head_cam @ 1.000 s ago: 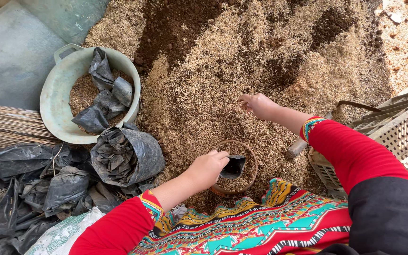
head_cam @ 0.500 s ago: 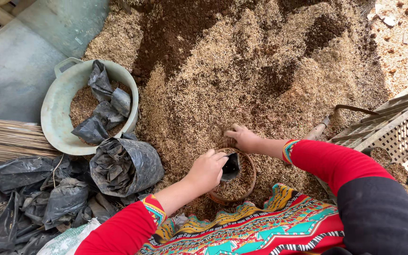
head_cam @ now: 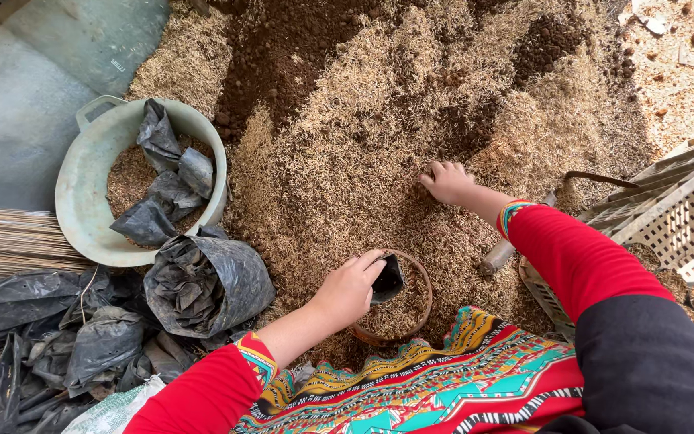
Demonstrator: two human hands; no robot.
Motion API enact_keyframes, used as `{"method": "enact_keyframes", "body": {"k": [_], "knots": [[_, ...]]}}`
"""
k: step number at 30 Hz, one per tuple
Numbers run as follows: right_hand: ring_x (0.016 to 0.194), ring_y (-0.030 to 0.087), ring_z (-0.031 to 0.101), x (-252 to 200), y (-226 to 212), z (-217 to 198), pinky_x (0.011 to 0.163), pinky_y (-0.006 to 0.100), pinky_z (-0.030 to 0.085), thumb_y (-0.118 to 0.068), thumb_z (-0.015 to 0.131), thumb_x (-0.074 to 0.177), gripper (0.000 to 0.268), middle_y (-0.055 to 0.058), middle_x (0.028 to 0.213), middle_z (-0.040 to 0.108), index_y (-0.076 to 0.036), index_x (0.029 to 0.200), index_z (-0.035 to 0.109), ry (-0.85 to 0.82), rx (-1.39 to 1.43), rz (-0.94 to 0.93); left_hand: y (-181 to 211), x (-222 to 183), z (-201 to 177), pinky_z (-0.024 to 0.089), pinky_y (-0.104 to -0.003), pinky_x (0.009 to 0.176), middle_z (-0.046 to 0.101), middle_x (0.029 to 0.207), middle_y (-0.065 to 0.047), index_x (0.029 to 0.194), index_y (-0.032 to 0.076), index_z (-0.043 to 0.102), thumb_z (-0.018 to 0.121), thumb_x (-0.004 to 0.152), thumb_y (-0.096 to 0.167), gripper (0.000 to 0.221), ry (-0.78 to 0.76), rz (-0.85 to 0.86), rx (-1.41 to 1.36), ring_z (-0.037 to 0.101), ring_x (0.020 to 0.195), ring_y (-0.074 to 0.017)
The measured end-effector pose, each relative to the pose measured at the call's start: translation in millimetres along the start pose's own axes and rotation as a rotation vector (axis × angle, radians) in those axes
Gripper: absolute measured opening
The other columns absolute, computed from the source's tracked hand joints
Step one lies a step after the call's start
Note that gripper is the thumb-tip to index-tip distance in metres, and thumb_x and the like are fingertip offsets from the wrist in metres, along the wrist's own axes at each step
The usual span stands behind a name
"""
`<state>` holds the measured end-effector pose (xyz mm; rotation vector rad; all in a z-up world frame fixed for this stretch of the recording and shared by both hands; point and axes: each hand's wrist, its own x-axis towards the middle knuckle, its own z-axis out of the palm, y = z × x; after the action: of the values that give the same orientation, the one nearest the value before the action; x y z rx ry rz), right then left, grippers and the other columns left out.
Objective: The person scoops loose dried plant material from a large pile into small black plastic pouches using both hands, then places the filled pouches into a nearby white plastic crate. The process is repeated continuously throughout the clip.
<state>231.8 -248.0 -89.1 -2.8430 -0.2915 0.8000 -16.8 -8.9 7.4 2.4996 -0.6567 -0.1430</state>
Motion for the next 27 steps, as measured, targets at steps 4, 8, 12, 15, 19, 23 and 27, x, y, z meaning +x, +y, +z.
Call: {"method": "enact_keyframes", "body": {"k": [4, 8, 12, 15, 19, 23, 27], "knots": [[0.152, 0.039, 0.020, -55.9, -24.9, 24.0, 0.119, 0.062, 0.032, -0.072, 0.043, 0.096, 0.085, 0.017, 0.165, 0.017, -0.026, 0.163, 0.020, -0.181, -0.149, 0.036, 0.6, -1.8, -2.2, 0.054, -0.046, 0.093, 0.054, 0.144, -0.019, 0.123, -0.006, 0.059, 0.056, 0.075, -0.006, 0.048, 0.002, -0.024, -0.071, 0.063, 0.112, -0.0388], [0.141, 0.043, 0.038, -88.7, -54.2, 29.7, 0.111, 0.053, 0.046, -0.059, 0.064, 0.092, 0.086, 0.021, 0.166, 0.012, -0.028, 0.161, 0.024, -0.312, -0.072, 0.022, 1.6, 2.8, -2.5, 0.056, -0.044, 0.093, 0.058, 0.141, -0.017, 0.109, -0.004, 0.063, 0.055, 0.082, -0.003, 0.029, -0.029, -0.134, -0.154, 0.067, 0.109, -0.0383], [0.118, 0.034, 0.068, -82.9, -48.3, 26.9, 0.091, 0.036, 0.067, -0.037, 0.072, 0.087, 0.078, 0.020, 0.158, 0.034, -0.030, 0.157, 0.037, -0.352, 0.173, 0.047, 0.7, 11.3, -3.0, 0.055, -0.044, 0.093, 0.064, 0.136, -0.011, 0.105, -0.002, 0.067, 0.053, 0.080, -0.004, 0.029, -0.002, -0.224, -0.202, 0.069, 0.104, -0.0366], [0.108, 0.028, 0.072, -71.3, -35.0, 22.0, 0.086, 0.031, 0.063, -0.030, 0.072, 0.088, 0.067, 0.016, 0.146, 0.058, -0.025, 0.152, 0.049, -0.359, 0.291, -0.017, -2.1, 14.4, -0.5, 0.054, -0.044, 0.094, 0.063, 0.137, -0.013, 0.115, -0.001, 0.068, 0.052, 0.079, -0.004, 0.039, 0.078, -0.283, -0.218, 0.068, 0.103, -0.0374], [0.111, 0.021, 0.057, -73.8, -30.2, -4.4, 0.086, 0.031, 0.046, -0.030, 0.069, 0.099, 0.062, 0.012, 0.145, 0.056, -0.023, 0.155, 0.044, -0.338, 0.415, -0.096, -5.8, 16.3, 9.8, 0.053, -0.042, 0.097, 0.062, 0.136, -0.017, 0.119, -0.003, 0.068, 0.053, 0.079, -0.002, 0.042, 0.177, -0.265, -0.222, 0.067, 0.108, -0.0382], [0.102, 0.025, 0.069, -107.6, -52.6, -42.2, 0.081, 0.036, 0.058, -0.019, 0.068, 0.092, 0.048, 0.019, 0.122, 0.073, -0.012, 0.139, 0.059, -0.502, 1.077, 0.008, -9.0, 19.2, 19.7, 0.051, -0.042, 0.100, 0.063, 0.135, -0.021, 0.116, -0.005, 0.070, 0.054, 0.078, -0.002, 0.041, 0.221, -0.282, -0.287, 0.066, 0.112, -0.0395], [0.099, 0.028, 0.069, -158.2, -88.2, -53.8, 0.082, 0.038, 0.061, -0.024, 0.062, 0.095, 0.037, 0.020, 0.113, 0.069, -0.002, 0.126, 0.060, -0.493, 1.162, -0.034, -12.2, 26.6, 24.9, 0.052, -0.041, 0.100, 0.064, 0.129, -0.023, 0.110, -0.008, 0.069, 0.053, 0.077, -0.002, 0.037, 0.150, -0.367, -0.333, 0.066, 0.108, -0.0403]]}}
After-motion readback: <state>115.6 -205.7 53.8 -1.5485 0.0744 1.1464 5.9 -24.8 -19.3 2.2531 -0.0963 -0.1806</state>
